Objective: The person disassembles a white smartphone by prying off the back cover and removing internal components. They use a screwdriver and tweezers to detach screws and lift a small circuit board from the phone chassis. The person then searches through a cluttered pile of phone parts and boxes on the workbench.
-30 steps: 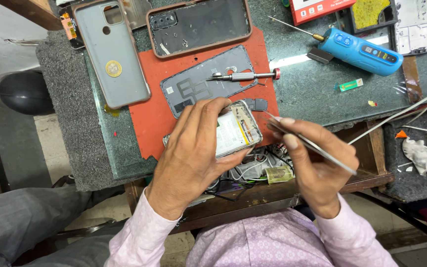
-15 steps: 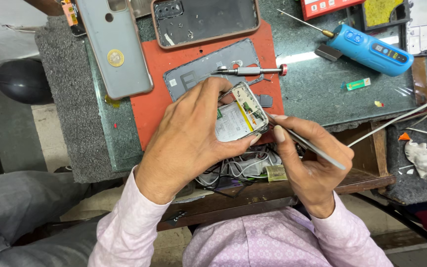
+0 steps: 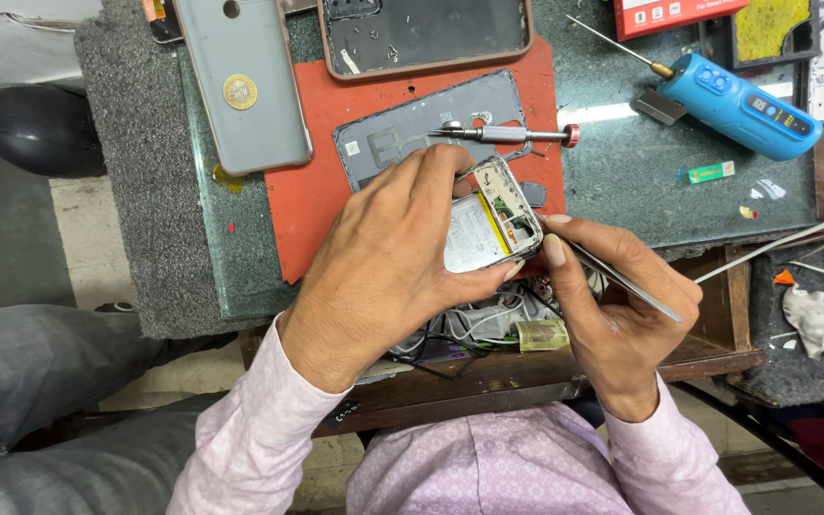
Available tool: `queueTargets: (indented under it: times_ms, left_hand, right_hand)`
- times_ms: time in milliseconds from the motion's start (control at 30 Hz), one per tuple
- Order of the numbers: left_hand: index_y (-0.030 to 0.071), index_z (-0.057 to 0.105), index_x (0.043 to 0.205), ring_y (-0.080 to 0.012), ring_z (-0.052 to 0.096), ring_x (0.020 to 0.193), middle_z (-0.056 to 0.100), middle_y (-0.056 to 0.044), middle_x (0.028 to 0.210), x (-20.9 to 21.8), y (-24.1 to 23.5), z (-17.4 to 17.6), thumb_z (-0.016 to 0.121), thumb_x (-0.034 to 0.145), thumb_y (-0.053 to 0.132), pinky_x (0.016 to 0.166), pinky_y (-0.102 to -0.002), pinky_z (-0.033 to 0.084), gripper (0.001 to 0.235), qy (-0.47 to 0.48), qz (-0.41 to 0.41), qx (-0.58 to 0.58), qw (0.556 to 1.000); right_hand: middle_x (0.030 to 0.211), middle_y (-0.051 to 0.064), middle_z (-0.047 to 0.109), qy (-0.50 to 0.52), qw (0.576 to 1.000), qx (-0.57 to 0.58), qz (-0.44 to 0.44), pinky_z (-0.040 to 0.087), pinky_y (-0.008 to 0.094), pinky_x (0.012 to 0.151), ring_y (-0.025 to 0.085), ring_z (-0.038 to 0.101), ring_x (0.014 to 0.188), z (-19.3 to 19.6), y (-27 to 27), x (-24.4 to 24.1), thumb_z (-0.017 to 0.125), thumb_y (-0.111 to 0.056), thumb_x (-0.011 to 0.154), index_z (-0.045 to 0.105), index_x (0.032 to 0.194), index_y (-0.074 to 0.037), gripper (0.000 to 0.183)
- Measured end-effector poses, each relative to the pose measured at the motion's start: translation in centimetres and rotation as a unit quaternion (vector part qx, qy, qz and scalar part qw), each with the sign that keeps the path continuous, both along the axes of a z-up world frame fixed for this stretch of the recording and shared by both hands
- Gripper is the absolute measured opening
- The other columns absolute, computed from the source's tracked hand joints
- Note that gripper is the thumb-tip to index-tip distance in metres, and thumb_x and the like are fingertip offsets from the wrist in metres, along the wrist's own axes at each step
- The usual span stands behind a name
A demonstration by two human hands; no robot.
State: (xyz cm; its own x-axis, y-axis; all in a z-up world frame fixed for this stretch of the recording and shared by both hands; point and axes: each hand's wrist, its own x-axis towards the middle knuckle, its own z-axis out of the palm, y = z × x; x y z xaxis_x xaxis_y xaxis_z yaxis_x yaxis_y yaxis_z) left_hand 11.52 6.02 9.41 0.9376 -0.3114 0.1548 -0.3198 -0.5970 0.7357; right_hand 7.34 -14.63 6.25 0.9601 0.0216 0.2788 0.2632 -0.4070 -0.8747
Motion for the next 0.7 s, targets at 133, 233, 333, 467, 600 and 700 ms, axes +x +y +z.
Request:
queueTargets:
  times_ms: [133,233,333,467,600,700]
  left_hand:
    - [0.0,0.051,0.12,-0.0351,0.069,0.098,0.067,-0.017,0.105,0.0,0.0,-0.1,0.091,0.073,0.036,0.082,-0.046,0.055,0.072,-0.002,0.002,-0.01,1.0]
    - [0.001,0.051,0.118,-0.0342,0.07,0.097,0.068,-0.015,0.104,0.1,0.1,-0.2,0.091,0.076,0.037,0.082,-0.045,0.056,0.068,0.028,0.001,-0.017,0.999]
    - [0.0,0.051,0.117,-0.0353,0.07,0.096,0.067,-0.016,0.103,0.1,0.2,-0.1,0.09,0.075,0.038,0.081,-0.045,0.056,0.069,0.023,0.002,-0.023,0.999]
    - [0.0,0.051,0.117,-0.0354,0.07,0.097,0.067,-0.017,0.103,0.0,0.4,-0.1,0.089,0.077,0.04,0.081,-0.046,0.055,0.068,0.023,0.002,-0.022,0.999]
    - [0.0,0.051,0.119,-0.0347,0.069,0.098,0.066,-0.016,0.104,-0.1,0.4,-0.2,0.089,0.077,0.04,0.083,-0.046,0.054,0.07,0.017,0.002,-0.019,1.0]
    - [0.0,0.051,0.121,-0.0349,0.068,0.101,0.065,-0.016,0.107,-0.2,0.4,-0.3,0.089,0.077,0.039,0.085,-0.046,0.054,0.071,0.002,0.002,-0.02,1.0]
  right_hand:
    - [0.111,0.016,0.076,-0.001,1.0,-0.005,0.0,0.061,0.024,0.081,0.015,0.075,0.091,-0.1,0.0,-0.1,0.072,0.004,0.103,0.071,0.119,0.006,0.016]
    - [0.107,0.016,0.075,-0.02,1.0,-0.006,0.009,0.06,0.025,0.085,0.017,0.074,0.094,-0.4,0.0,-0.1,0.072,0.005,0.105,0.071,0.121,0.006,0.016]
    - [0.108,0.017,0.075,-0.024,1.0,0.0,0.007,0.06,0.025,0.086,0.017,0.075,0.094,-0.7,-0.1,-0.2,0.072,0.006,0.104,0.071,0.121,0.005,0.017]
    - [0.108,0.017,0.075,-0.007,1.0,0.014,0.005,0.061,0.025,0.086,0.016,0.074,0.094,-1.1,-0.3,-0.4,0.072,0.006,0.104,0.071,0.122,0.005,0.018]
    - [0.11,0.016,0.075,0.034,0.998,0.055,0.0,0.061,0.026,0.087,0.017,0.074,0.095,-1.2,-0.5,-0.3,0.071,0.003,0.104,0.07,0.124,0.006,0.02]
    - [0.106,0.015,0.075,0.087,0.988,0.129,-0.015,0.061,0.026,0.086,0.017,0.073,0.093,-1.1,-0.8,0.2,0.071,0.0,0.105,0.07,0.124,0.006,0.02]
